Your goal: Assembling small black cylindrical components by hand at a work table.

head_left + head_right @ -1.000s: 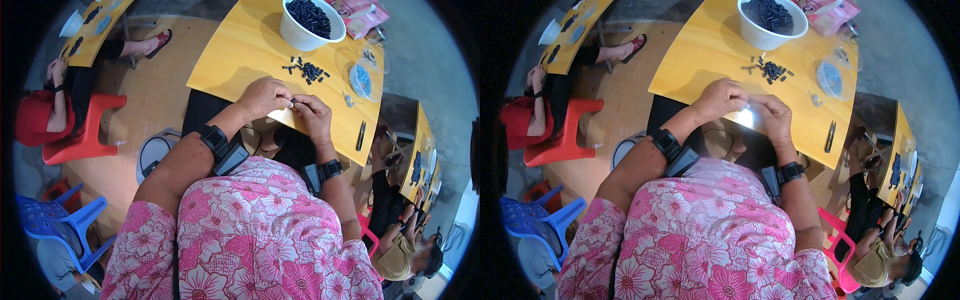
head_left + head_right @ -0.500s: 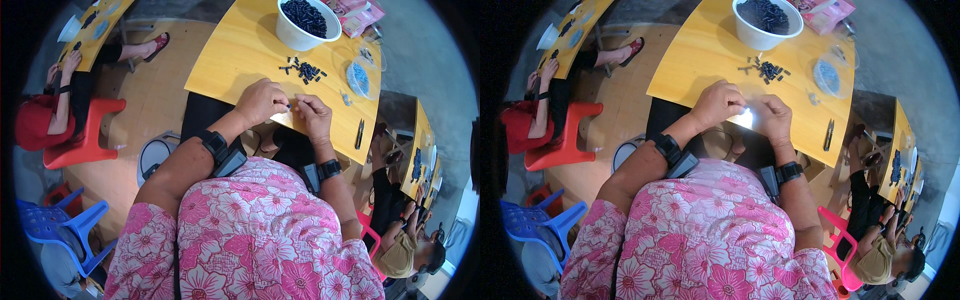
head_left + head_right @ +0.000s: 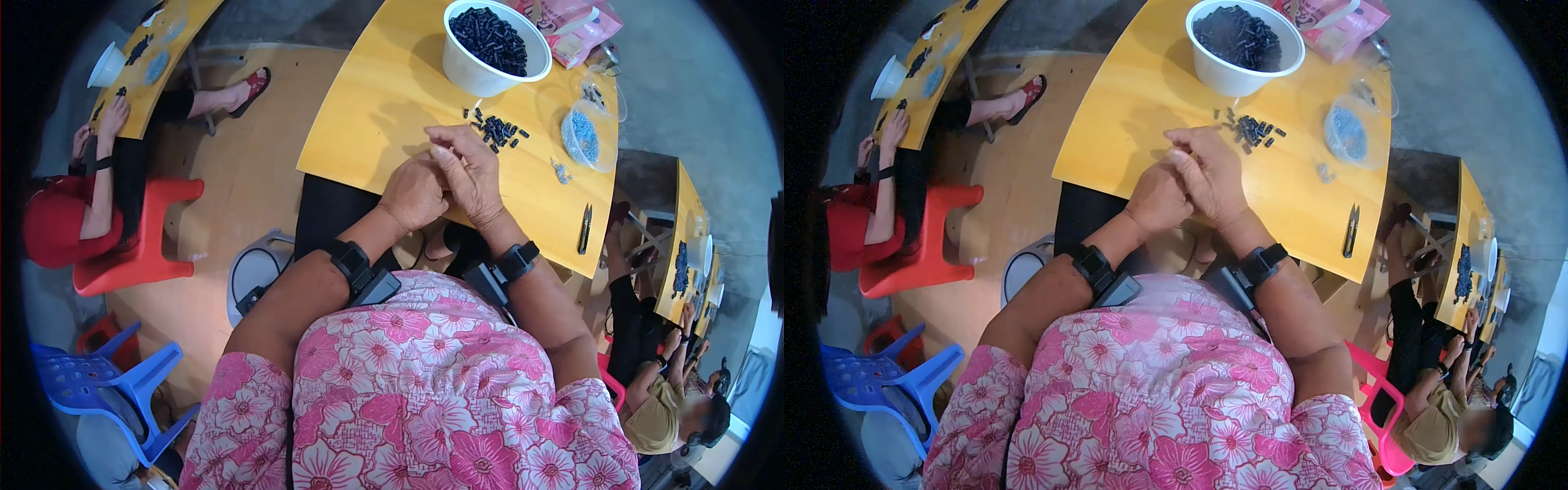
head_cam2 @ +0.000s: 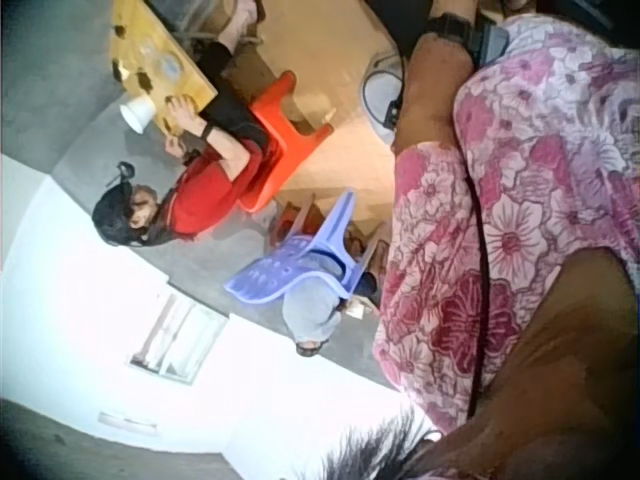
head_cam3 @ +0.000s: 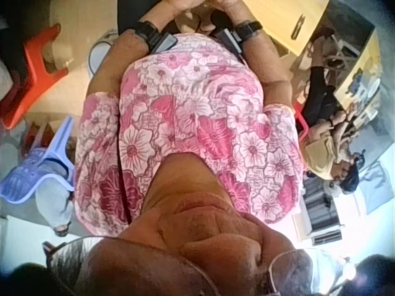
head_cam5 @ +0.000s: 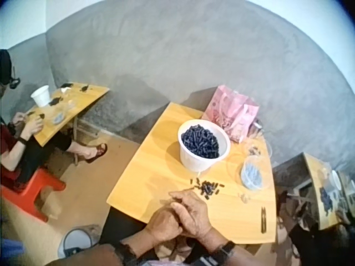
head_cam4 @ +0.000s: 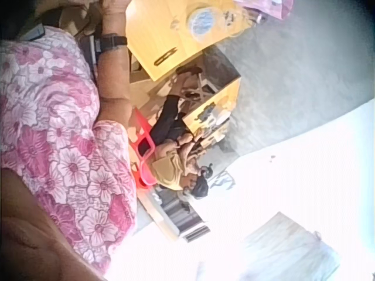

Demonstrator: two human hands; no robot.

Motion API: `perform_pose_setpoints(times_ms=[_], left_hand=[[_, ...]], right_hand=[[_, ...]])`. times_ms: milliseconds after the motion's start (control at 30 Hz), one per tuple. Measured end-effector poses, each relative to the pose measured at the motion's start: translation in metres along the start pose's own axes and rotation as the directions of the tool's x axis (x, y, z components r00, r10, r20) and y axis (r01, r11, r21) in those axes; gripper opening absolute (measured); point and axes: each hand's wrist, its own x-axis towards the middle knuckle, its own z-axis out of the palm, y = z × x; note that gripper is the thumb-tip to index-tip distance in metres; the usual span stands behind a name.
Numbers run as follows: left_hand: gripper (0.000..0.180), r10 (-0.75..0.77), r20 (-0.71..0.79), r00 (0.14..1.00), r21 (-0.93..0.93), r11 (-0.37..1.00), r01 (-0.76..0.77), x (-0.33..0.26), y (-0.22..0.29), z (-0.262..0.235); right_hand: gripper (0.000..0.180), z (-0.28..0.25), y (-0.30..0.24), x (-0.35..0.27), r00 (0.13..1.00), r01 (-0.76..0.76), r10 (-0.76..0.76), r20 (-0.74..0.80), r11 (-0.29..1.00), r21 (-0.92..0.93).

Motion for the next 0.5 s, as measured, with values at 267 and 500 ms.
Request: perform_pose_setpoints(times_ms=[267,500], left_hand=[[0.03,-0.072,-0.023,0.997,-0.124,0.99,0.069,-0.001,-0.0008,0.003],[0.033,-0.009,-0.097,0.995,-0.163,0.987,-0.007,-0.0048,-0.0082,0.0058]], right_hand=[[0.034,0.0055,-0.0002,0.0,0.996,0.042,-0.036,0.078,0.996,-0.077],[0.052,0.0099,0.0017,0.0011,0.992,0.045,-0.036,0.121,0.996,-0.073]])
